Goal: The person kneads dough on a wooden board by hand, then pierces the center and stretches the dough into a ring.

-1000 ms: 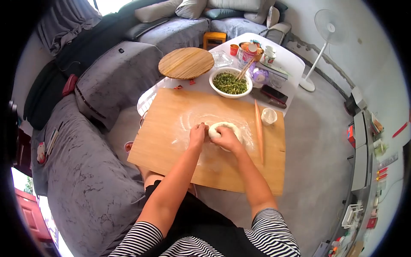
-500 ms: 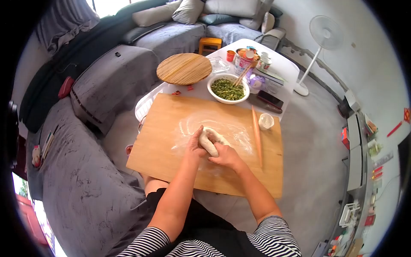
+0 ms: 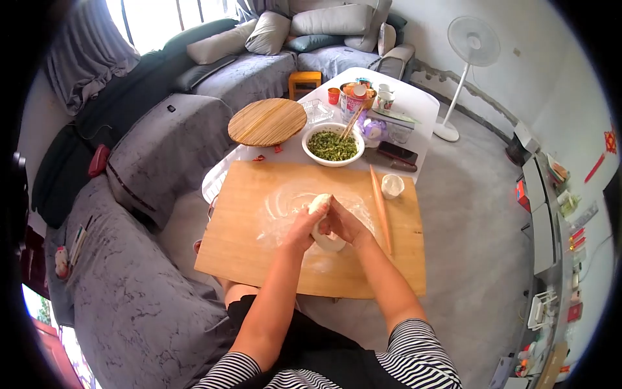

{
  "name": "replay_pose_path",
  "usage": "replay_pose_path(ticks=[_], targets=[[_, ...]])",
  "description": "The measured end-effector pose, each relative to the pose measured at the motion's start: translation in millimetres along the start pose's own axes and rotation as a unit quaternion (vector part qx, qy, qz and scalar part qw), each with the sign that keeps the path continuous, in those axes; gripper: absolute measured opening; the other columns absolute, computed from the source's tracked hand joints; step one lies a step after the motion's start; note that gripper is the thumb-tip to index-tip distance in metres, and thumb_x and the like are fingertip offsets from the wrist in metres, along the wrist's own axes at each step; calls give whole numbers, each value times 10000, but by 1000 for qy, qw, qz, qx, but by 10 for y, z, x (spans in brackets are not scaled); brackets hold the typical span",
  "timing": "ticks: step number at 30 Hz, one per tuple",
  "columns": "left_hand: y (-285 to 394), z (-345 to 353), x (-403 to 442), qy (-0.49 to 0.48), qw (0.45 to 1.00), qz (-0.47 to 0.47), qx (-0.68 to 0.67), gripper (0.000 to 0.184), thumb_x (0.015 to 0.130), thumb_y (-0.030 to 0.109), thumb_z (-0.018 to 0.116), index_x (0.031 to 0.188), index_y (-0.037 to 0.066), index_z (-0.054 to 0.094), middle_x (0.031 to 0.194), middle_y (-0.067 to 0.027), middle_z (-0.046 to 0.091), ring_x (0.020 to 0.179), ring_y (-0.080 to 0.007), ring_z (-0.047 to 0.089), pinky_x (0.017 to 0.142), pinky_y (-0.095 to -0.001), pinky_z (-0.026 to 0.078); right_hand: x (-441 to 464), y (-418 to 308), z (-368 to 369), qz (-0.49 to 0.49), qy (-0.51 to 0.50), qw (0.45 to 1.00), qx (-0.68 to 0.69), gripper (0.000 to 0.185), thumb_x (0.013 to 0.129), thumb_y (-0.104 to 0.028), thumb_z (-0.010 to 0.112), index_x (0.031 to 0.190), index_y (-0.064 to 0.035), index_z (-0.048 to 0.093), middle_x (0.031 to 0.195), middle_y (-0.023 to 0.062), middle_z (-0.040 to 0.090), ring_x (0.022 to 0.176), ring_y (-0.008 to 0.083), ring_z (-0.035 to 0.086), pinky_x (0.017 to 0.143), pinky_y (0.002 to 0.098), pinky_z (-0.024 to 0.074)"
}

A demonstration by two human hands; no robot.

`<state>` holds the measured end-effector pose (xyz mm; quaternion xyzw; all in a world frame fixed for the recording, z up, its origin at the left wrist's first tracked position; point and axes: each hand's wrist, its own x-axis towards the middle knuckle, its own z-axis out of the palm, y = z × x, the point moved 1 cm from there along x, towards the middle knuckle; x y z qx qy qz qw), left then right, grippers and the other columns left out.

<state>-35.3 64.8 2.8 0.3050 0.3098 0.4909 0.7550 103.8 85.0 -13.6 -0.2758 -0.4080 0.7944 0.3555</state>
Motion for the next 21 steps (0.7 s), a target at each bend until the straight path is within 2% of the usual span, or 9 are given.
replay_pose_path(ticks=[1,3,6,7,8,13,17,19,21], targets=[[-23,-36,27,-59,998,-11,9,246,871,213,652,1006,53,523,776,-28,547,586,-118,518,509,-286,443,26,-72,45,22,16,999,-17,645,879,-619,438,1161,-51,561,1032,80,620,850,137,591,785,329,488],[23,-29,9,-53,998,-14,38,257,866,215,658,1013,50,526,776,-29,551,578,-120,518,516,-300,459,81,-133,198,-16,50,999,-1,546,891,-519,502,1091,-14,558,1044,146,638,849,174,625,624,291,545],[75,-10,-25,-12,995,-25,99,283,847,219,674,1007,38,527,721,-22,547,527,-116,496,550,-321,502,107,-182,322,-114,104,988,-25,450,857,-416,617,1034,-5,564,1014,179,641,849,208,641,654,292,544],[55,-44,-2,-22,983,-41,179,297,835,211,678,1011,25,530,704,-29,549,512,-114,489,527,-307,486,140,-202,335,-123,117,985,-12,337,826,-301,687,971,-22,567,919,158,651,803,216,647,666,292,541],[31,-67,13,-33,964,-56,258,310,822,203,682,1016,12,533,687,-36,552,497,-112,482,503,-293,469,145,-202,362,-123,117,985,-13,337,826,-301,687,971,-22,567,919,158,651,803,216,647,666,292,541],[-21,-49,11,-10,958,-21,286,345,801,182,697,1031,-8,525,733,-52,574,526,-113,510,533,-278,483,158,-217,343,-120,111,986,-42,207,822,-200,689,888,-39,577,766,69,619,694,161,618,629,280,519],[-102,-139,57,-60,979,61,186,361,800,163,700,1058,-5,511,796,-62,591,657,-151,578,627,-303,496,108,-287,401,-123,120,982,-75,245,822,-229,688,908,-21,593,743,55,600,673,134,604,572,242,498],[-65,-138,32,-49,979,68,183,344,808,146,692,1061,-5,513,804,-62,596,705,-168,598,674,-320,503,64,-407,441,-57,64,970,-229,353,850,-333,652,960,-1,604,716,39,577,657,106,589,510,212,464],[-46,-107,9,-78,996,44,29,315,831,165,673,1054,4,519,833,-70,598,719,-179,601,656,-333,496,52,-489,554,-18,62,955,-289,436,859,-416,613,994,-1,601,716,31,570,639,92,574,483,202,440]])
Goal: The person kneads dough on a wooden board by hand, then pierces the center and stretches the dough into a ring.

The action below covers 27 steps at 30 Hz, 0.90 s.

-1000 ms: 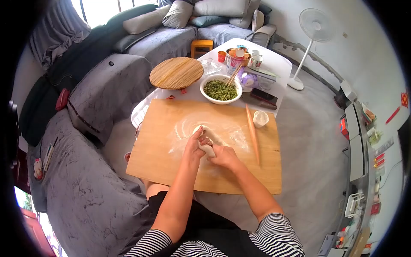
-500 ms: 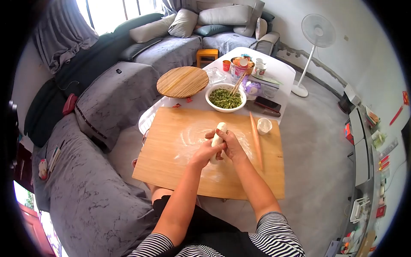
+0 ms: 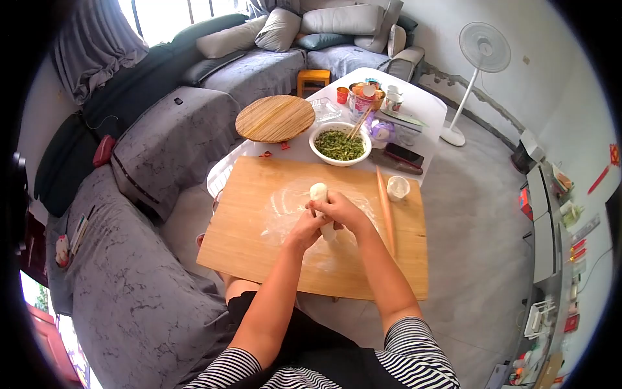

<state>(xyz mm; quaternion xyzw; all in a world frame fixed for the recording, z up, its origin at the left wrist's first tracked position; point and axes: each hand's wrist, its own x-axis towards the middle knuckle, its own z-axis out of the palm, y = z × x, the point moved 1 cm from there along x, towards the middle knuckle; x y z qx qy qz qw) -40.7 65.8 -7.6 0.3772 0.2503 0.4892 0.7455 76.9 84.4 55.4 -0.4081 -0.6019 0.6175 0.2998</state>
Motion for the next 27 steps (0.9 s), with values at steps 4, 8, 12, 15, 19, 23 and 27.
replay_pose_path(ticks=[4,8,12,15,19,23,27], targets=[[-130,-151,36,33,999,-19,2,277,858,226,653,1003,29,523,817,-60,585,699,-188,592,650,-331,499,188,319,-81,83,-35,996,-5,613,849,-633,498,1016,-49,582,768,-6,556,642,63,532,520,223,420],[-179,-372,135,207,951,57,-222,289,864,314,647,945,74,509,735,-35,538,655,-194,565,616,-353,494,205,510,107,28,-34,999,10,586,843,-622,523,1021,-65,557,899,19,574,862,83,550,731,251,442],[-283,-574,119,291,920,61,-255,307,838,347,675,907,103,502,688,-13,501,614,-189,518,568,-367,478,176,446,206,13,-84,977,-193,625,806,-515,645,1185,-32,527,989,82,597,885,163,595,790,302,471],[-104,-486,98,307,896,49,-317,291,839,341,677,816,112,499,635,-4,462,581,-163,492,538,-335,464,132,299,180,37,-108,960,-255,662,746,-459,709,1225,-46,511,1023,98,626,836,209,618,765,345,490],[-72,-424,72,290,828,23,-480,328,856,346,660,693,141,463,536,38,362,462,-85,389,460,-246,392,96,320,140,-16,-146,885,-442,569,680,-351,739,1155,-92,563,989,137,666,823,261,641,736,364,501],[-142,-431,56,287,869,45,-401,362,851,363,662,674,163,419,505,70,295,401,-54,299,409,-223,316,-23,472,341,13,35,818,-574,286,704,-243,685,941,-88,650,885,143,672,773,310,651,680,405,509],[48,-290,30,344,835,-29,-428,335,862,345,653,689,170,426,509,62,321,416,-73,317,470,-249,369,-54,736,244,-113,98,813,-563,217,716,-255,661,847,-85,631,841,142,669,768,321,646,674,422,502]])
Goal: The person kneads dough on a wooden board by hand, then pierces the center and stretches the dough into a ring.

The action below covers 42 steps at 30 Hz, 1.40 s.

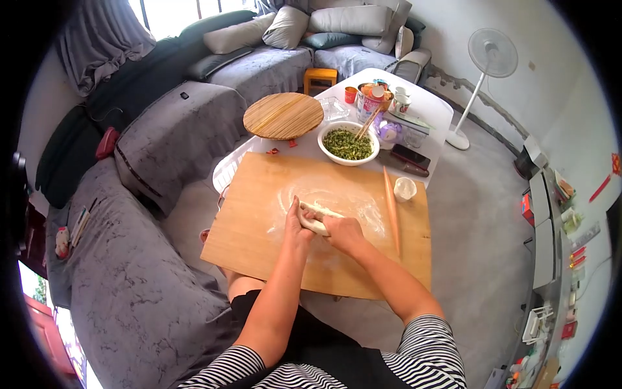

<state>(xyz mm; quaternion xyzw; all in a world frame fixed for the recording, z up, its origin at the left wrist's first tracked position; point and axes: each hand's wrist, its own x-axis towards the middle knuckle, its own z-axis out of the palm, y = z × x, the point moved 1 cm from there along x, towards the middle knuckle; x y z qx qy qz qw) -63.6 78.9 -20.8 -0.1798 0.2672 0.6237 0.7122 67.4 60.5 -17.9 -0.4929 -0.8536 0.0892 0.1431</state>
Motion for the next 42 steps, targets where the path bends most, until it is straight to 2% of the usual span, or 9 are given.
replay_pose_path(ticks=[7,15,17,21,29,31,35,39,42], targets=[[-179,-150,101,-92,990,55,93,329,846,278,686,670,122,456,515,8,406,442,-110,382,484,-292,404,78,-4,-185,70,-182,960,202,523,602,-324,747,1054,-79,648,939,180,665,892,282,639,786,355,493],[-124,-108,67,-125,980,105,110,322,841,295,689,719,92,471,546,-11,446,504,-149,454,575,-318,473,144,-25,-151,110,-217,836,492,421,608,-206,732,965,-2,639,884,119,665,798,215,624,734,326,486],[-98,-174,121,-84,994,47,41,318,852,319,667,770,76,478,581,-31,474,563,-164,500,719,-341,525,196,38,-65,80,-153,956,235,339,642,-211,667,912,-6,649,863,162,677,776,279,648,707,375,496],[-86,-194,161,-8,997,-68,-48,324,816,272,711,866,44,486,620,-37,499,544,-157,501,701,-338,536,146,37,-182,35,-157,987,-10,262,714,-276,592,832,-56,672,821,180,662,768,355,631,688,434,503],[-63,-282,346,-25,971,-231,-53,311,766,245,765,779,80,502,593,2,457,443,-93,398,544,-274,477,-208,-1,-424,-45,-126,991,3,248,705,-251,656,904,-104,647,770,163,653,738,341,637,671,435,503],[-88,-302,322,-187,966,-179,-19,299,826,315,696,757,96,504,544,46,411,431,-70,363,481,-235,399,-259,79,-386,-53,-109,992,28,287,690,-240,682,940,-106,633,803,168,652,767,337,637,685,432,501],[-201,-145,134,-172,980,-27,92,291,853,332,660,754,112,496,517,62,336,416,-70,304,494,-240,356,-190,97,-405,-47,-108,968,222,397,674,-215,720,1029,-86,595,977,172,637,872,299,632,753,375,492],[-219,30,-72,-253,956,104,110,290,857,336,651,772,106,497,547,44,345,502,-85,381,713,-300,473,-8,8,-408,35,-92,921,378,417,690,-193,689,1073,-67,584,1009,188,636,922,330,615,802,371,484],[-121,120,-182,-291,936,159,121,302,859,340,643,787,78,514,591,1,418,616,-139,493,946,-376,477,102,-56,-406,-8,-54,961,270,318,706,-174,655,1004,-72,608,928,187,649,867,338,626,765,384,495]])
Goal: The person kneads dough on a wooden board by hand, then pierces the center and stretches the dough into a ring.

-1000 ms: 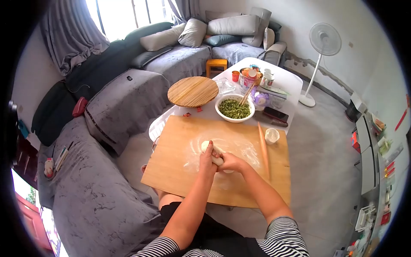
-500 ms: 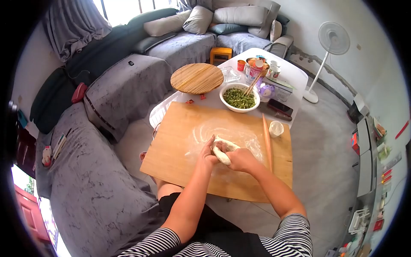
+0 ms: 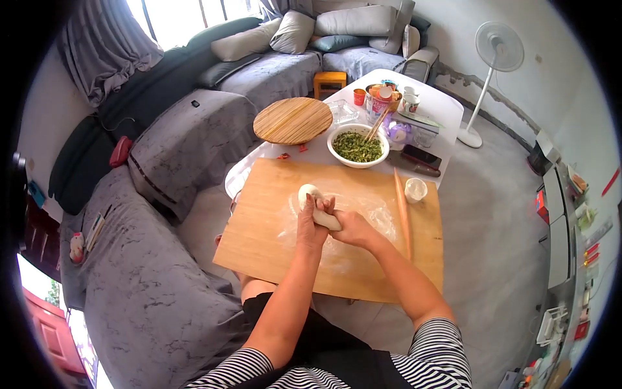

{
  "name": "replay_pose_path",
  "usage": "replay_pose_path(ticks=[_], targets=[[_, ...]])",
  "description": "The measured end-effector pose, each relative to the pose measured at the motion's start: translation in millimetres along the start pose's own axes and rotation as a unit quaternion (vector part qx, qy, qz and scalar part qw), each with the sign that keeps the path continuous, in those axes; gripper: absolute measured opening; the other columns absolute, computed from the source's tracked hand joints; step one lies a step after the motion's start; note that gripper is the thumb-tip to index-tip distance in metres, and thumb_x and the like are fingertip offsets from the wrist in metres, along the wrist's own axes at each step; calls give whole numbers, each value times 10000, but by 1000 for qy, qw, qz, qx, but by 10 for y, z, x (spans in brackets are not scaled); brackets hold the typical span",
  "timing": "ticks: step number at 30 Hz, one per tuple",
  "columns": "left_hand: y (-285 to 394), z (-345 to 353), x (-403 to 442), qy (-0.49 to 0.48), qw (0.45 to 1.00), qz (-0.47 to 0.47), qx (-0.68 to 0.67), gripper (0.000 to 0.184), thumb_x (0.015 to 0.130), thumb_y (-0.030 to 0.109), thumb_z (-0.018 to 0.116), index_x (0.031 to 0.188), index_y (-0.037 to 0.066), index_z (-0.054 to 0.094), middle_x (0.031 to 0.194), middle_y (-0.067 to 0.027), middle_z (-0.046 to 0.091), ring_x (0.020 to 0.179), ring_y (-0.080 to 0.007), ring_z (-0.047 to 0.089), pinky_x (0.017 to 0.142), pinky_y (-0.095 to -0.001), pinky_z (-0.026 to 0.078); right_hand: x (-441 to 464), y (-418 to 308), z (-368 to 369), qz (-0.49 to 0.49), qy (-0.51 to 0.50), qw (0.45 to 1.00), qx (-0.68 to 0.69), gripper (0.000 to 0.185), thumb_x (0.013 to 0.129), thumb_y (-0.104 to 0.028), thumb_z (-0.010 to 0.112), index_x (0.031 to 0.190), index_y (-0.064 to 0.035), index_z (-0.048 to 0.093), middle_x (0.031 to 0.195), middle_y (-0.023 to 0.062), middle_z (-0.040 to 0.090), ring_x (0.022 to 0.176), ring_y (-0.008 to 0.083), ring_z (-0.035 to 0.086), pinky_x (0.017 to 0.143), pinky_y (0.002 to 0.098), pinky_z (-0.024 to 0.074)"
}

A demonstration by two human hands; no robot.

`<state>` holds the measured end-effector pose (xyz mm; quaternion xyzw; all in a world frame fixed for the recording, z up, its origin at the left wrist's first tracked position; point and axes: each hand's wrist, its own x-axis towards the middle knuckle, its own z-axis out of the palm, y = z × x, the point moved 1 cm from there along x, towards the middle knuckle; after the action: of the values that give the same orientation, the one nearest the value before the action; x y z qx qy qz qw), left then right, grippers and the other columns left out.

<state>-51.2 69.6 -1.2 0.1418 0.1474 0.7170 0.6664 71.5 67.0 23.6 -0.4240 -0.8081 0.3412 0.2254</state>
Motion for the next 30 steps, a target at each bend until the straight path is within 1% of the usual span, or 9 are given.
replay_pose_path(ticks=[4,7,9,12,15,18,25,27,30], targets=[[29,-327,82,134,968,-100,-189,338,835,324,675,792,27,521,653,-83,535,679,-198,570,946,-403,484,-22,6,-22,-57,-37,985,-155,216,682,-123,648,878,-56,590,767,174,629,766,347,616,674,397,491],[-39,-592,164,198,952,-152,-175,321,838,298,678,791,20,525,618,-54,511,609,-159,547,809,-337,539,-125,228,57,-127,-48,977,-167,217,665,-129,668,850,-62,578,776,154,620,762,349,601,658,413,473],[-77,-836,228,175,903,-312,-238,280,846,271,675,801,39,524,570,-3,449,499,-102,460,604,-254,504,-229,262,34,-165,-71,972,-150,278,667,-164,679,887,-36,568,801,171,610,772,365,598,688,427,480],[-276,-819,199,130,952,-228,-157,248,850,252,675,806,69,513,541,36,379,434,-68,356,500,-222,405,-327,292,42,-70,-78,986,-131,352,668,-189,684,972,-47,578,888,186,625,826,367,603,725,421,480],[-347,-483,78,129,983,-113,-60,240,848,244,680,803,91,500,547,43,363,440,-71,340,485,-241,387,-235,219,124,28,-17,999,38,416,674,-214,678,1049,-62,581,949,204,633,873,365,608,752,412,484],[-299,-247,-6,149,987,-60,-23,255,845,250,683,803,74,503,568,35,401,465,-79,384,523,-254,433,-176,214,267,85,48,995,9,434,680,-213,655,1085,-74,585,963,215,637,890,369,611,761,409,491],[6,-404,110,276,888,-321,-180,321,814,303,716,745,78,498,528,22,399,429,-102,391,524,-281,445,-422,278,164,-75,26,965,-248,306,670,-220,691,891,-55,559,724,161,636,670,360,623,590,442,484],[-92,-475,75,223,915,-297,-157,318,821,303,710,729,96,486,522,34,380,421,-91,366,507,-274,421,-425,358,169,-112,34,954,-275,341,659,-243,708,908,-59,565,725,160,634,681,360,623,607,443,488],[-315,-391,59,147,958,-231,-82,330,839,306,693,689,143,447,516,59,336,408,-67,302,467,-258,356,-405,397,143,-4,-5,994,-112,508,659,-321,745,1084,-90,590,881,181,649,797,353,630,708,417,498]])
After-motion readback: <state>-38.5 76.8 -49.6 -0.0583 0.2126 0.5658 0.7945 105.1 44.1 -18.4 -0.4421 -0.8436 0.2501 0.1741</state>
